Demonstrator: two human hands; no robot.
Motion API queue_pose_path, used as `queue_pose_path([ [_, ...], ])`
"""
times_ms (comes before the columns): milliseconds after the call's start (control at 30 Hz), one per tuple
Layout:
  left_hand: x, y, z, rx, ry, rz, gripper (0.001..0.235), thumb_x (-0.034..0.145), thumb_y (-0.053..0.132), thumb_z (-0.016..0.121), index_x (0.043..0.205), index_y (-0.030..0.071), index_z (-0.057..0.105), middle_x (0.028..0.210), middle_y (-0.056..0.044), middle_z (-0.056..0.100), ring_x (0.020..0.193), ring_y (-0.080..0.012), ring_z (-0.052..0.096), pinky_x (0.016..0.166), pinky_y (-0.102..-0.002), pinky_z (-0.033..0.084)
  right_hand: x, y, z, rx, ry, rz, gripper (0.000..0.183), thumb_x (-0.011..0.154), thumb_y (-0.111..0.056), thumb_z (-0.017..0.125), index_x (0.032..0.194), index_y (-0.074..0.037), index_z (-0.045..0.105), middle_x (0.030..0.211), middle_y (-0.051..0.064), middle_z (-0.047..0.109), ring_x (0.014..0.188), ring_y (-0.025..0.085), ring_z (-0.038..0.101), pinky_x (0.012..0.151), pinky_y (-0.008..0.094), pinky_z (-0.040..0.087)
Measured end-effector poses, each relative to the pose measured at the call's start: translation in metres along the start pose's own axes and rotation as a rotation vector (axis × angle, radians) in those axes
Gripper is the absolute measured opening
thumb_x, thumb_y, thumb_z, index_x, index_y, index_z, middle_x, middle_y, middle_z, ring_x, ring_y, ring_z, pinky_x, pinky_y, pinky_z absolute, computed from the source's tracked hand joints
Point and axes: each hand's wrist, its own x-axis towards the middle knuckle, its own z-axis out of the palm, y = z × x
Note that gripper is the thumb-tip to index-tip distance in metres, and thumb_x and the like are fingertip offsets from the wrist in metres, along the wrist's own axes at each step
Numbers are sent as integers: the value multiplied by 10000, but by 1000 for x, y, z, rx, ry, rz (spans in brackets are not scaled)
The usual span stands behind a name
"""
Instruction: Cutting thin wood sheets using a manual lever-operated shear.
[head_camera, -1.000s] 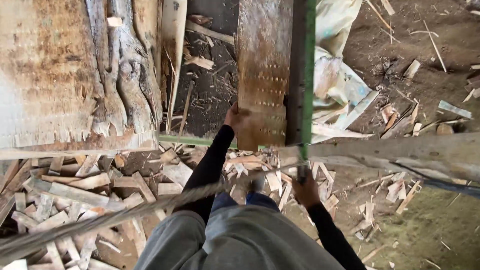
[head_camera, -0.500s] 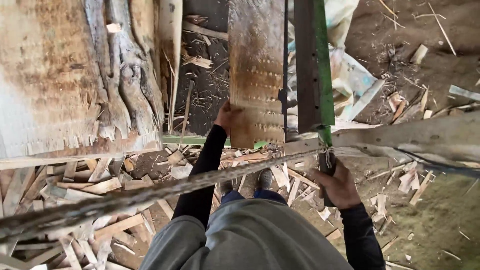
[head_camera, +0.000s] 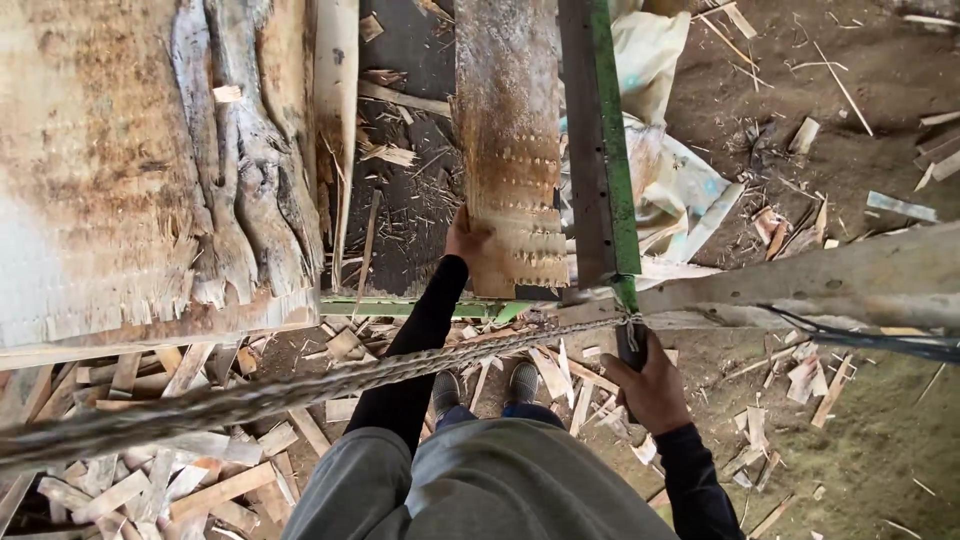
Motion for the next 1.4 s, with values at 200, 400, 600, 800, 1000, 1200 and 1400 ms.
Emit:
queue_pose_path([
  [200, -35, 74, 14, 308, 41, -74, 826, 928, -13, 656, 1627, 44, 218, 1183, -147, 708, 998, -220, 718, 908, -357, 636, -9, -27, -21, -11, -32, 12, 618, 874, -290, 734, 1390, -46, 497, 726, 122, 676, 492, 190, 650, 454, 366, 548],
  [400, -4, 15, -1, 292, 62, 77, 724, 920, -31, 693, 1583, 55, 416, 1163, -138, 740, 978, -204, 717, 881, -365, 637, 4, -4, 1, 23, -10, 15, 644, 851, -258, 735, 1414, -71, 486, 733, 111, 706, 494, 195, 649, 451, 383, 531],
  [600, 22, 17, 3, 331, 81, 220, 794, 872, -58, 739, 1561, 55, 362, 1273, -65, 680, 1095, -169, 694, 938, -334, 611, 19, 34, 11, -33, 2, -80, 629, 872, -273, 761, 1395, -44, 496, 754, 101, 708, 534, 185, 689, 477, 374, 549],
  [800, 22, 52, 15, 315, 105, -45, 782, 921, 12, 675, 1593, 95, 284, 1105, -96, 734, 971, -186, 724, 877, -302, 661, 1, -5, -11, -66, -1, -86, 689, 874, -253, 734, 1456, -54, 424, 751, 94, 712, 510, 198, 675, 448, 380, 558],
  [1000, 18, 63, 20, 341, 63, 46, 693, 933, -26, 683, 1539, 85, 364, 1120, -52, 680, 944, -183, 683, 843, -309, 665, 20, 34, 16, -98, 6, -42, 610, 913, -240, 704, 1414, -25, 433, 756, 127, 713, 514, 223, 692, 460, 390, 585],
  [1200, 95, -54, -12, -1248, -161, -202, 538, 924, 186, 660, 1417, 68, 481, 874, -105, 634, 740, -211, 619, 685, -381, 608, 35, 65, 35, -133, 7, -83, 590, 911, -264, 708, 1371, -16, 434, 762, 128, 711, 516, 231, 695, 473, 415, 573],
  [1400, 2, 42, 17, 300, 111, 34, 577, 958, -7, 647, 1492, 91, 450, 952, -60, 688, 841, -177, 662, 781, -341, 635, 3, -11, -14, -13, -60, -5, 475, 900, -267, 728, 1249, -23, 518, 712, 116, 647, 501, 203, 642, 448, 386, 546],
])
